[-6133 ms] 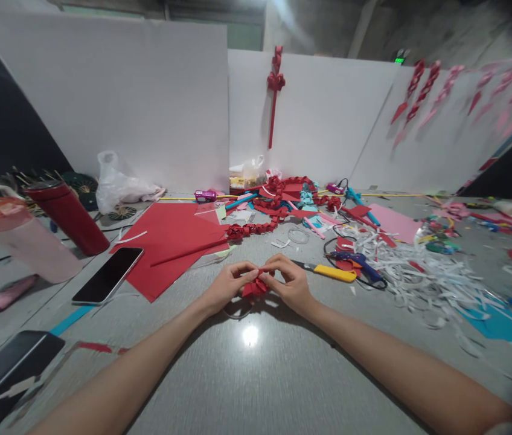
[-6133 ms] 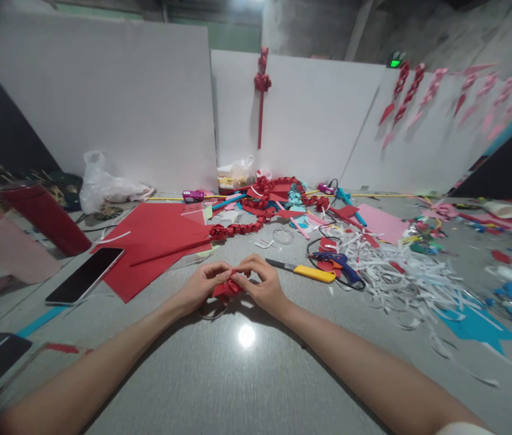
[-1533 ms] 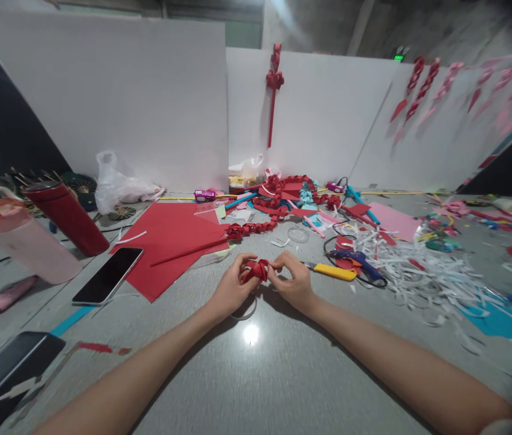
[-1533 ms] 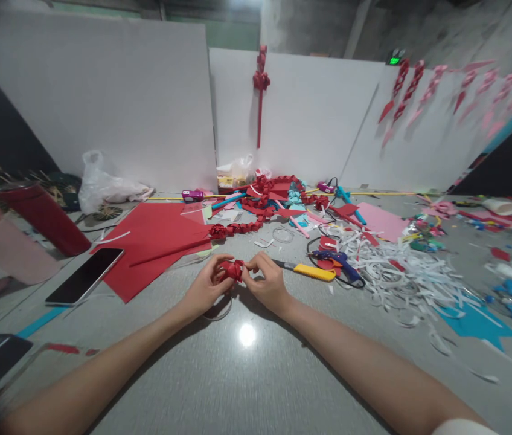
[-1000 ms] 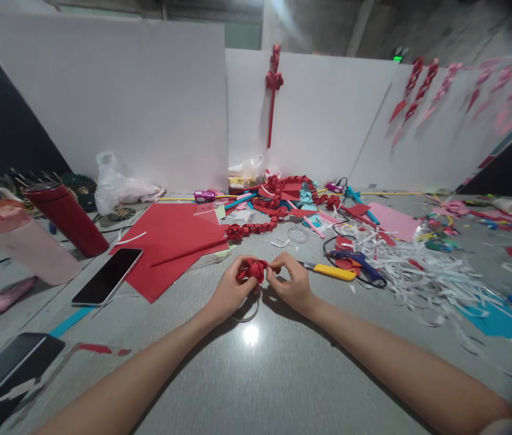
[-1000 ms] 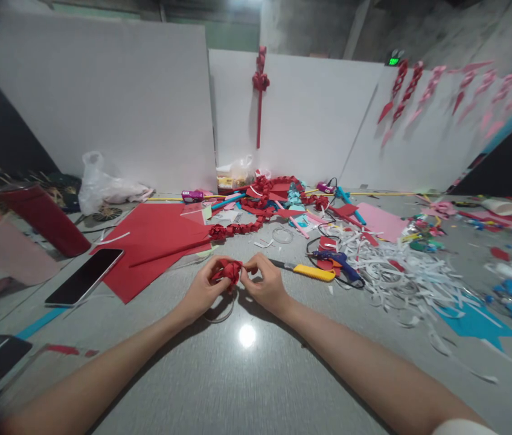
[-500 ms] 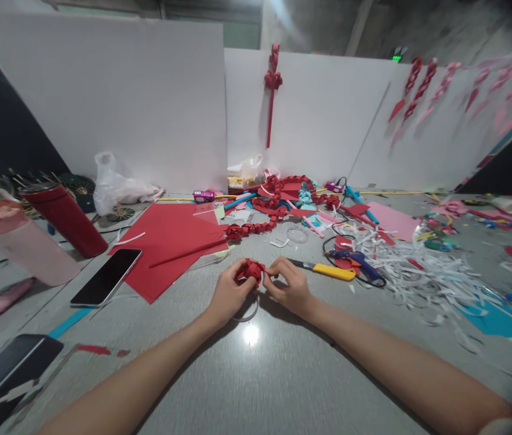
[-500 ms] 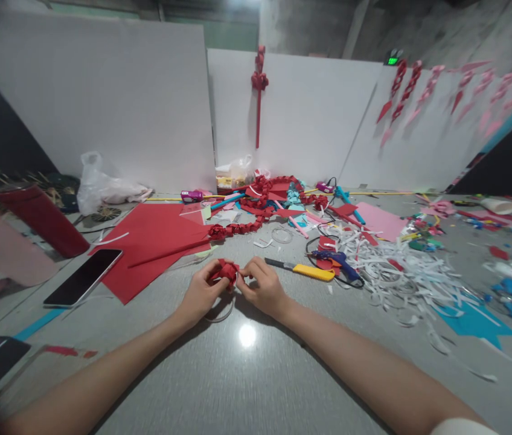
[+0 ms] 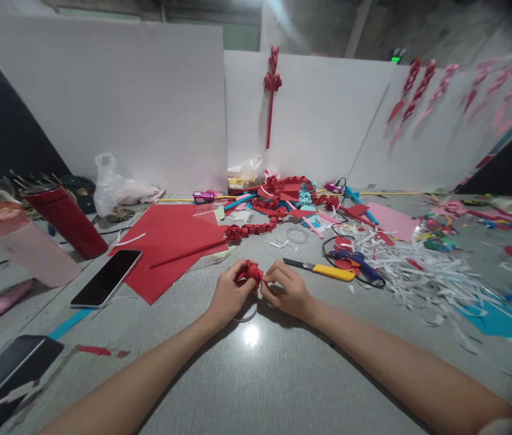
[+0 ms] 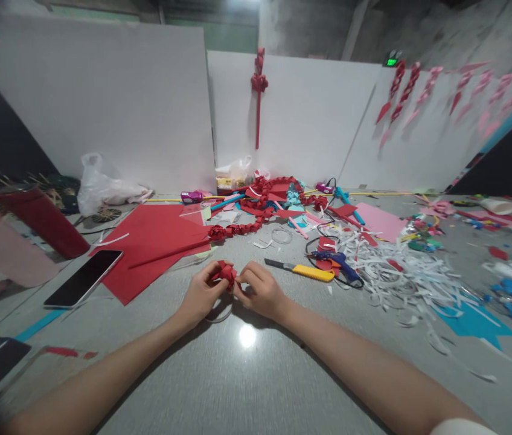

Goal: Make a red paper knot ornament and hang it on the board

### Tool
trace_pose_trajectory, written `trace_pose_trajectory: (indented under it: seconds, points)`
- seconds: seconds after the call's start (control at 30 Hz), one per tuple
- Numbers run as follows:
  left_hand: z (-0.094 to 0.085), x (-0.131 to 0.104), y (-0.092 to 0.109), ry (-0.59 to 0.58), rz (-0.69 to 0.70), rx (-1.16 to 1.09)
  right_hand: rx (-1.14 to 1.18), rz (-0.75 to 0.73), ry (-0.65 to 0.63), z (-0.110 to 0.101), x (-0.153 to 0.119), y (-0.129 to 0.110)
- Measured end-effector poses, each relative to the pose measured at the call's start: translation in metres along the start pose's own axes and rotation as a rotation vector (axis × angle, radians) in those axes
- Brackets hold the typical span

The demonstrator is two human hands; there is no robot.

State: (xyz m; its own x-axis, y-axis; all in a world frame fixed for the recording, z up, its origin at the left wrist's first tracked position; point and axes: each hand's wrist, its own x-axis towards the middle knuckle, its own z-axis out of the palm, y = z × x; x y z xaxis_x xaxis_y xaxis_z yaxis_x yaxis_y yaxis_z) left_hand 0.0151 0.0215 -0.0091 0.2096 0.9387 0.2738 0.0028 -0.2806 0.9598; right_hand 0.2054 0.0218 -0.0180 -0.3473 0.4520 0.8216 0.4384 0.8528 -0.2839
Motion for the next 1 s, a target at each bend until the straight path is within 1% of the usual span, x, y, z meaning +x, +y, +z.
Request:
trace_pose_trajectory:
  seconds: [0.17, 0.3, 0.37, 0.43, 0.5, 0.57, 0.63, 0.8, 1.0]
  points:
    - [0.0, 0.001, 0.004, 0.008, -0.001, -0.024, -0.009, -0.016, -0.014, -0.002, 0.001, -0.002]
    - [-0.002, 0.002, 0.004, 0.003, 0.028, -0.039, 0.025, -0.044, -0.033, -0.004, 0.003, -0.006]
    - [-0.003, 0.003, 0.004, -0.017, 0.022, -0.08, 0.055, -0.04, 0.005, -0.005, 0.003, -0.007]
    - [-0.004, 0.002, 0.004, -0.038, -0.006, -0.14, 0.062, 0.002, 0.077, -0.005, 0.004, -0.007]
    - [-0.005, 0.002, 0.007, -0.051, -0.029, -0.186, 0.046, 0.047, 0.11, -0.004, 0.004, -0.005]
    - [-0.005, 0.002, 0.009, -0.058, -0.033, -0.214, 0.036, 0.056, 0.088, -0.004, 0.004, -0.003]
    - [-0.005, 0.001, 0.012, -0.069, -0.034, -0.24, 0.04, 0.032, 0.069, -0.004, 0.005, -0.002]
    - [-0.006, 0.002, 0.011, -0.086, -0.039, -0.26, 0.055, -0.02, 0.065, -0.005, 0.004, -0.004]
    - [-0.007, 0.003, 0.007, -0.129, -0.056, -0.266, 0.082, 0.047, 0.111, -0.004, 0.004, -0.003]
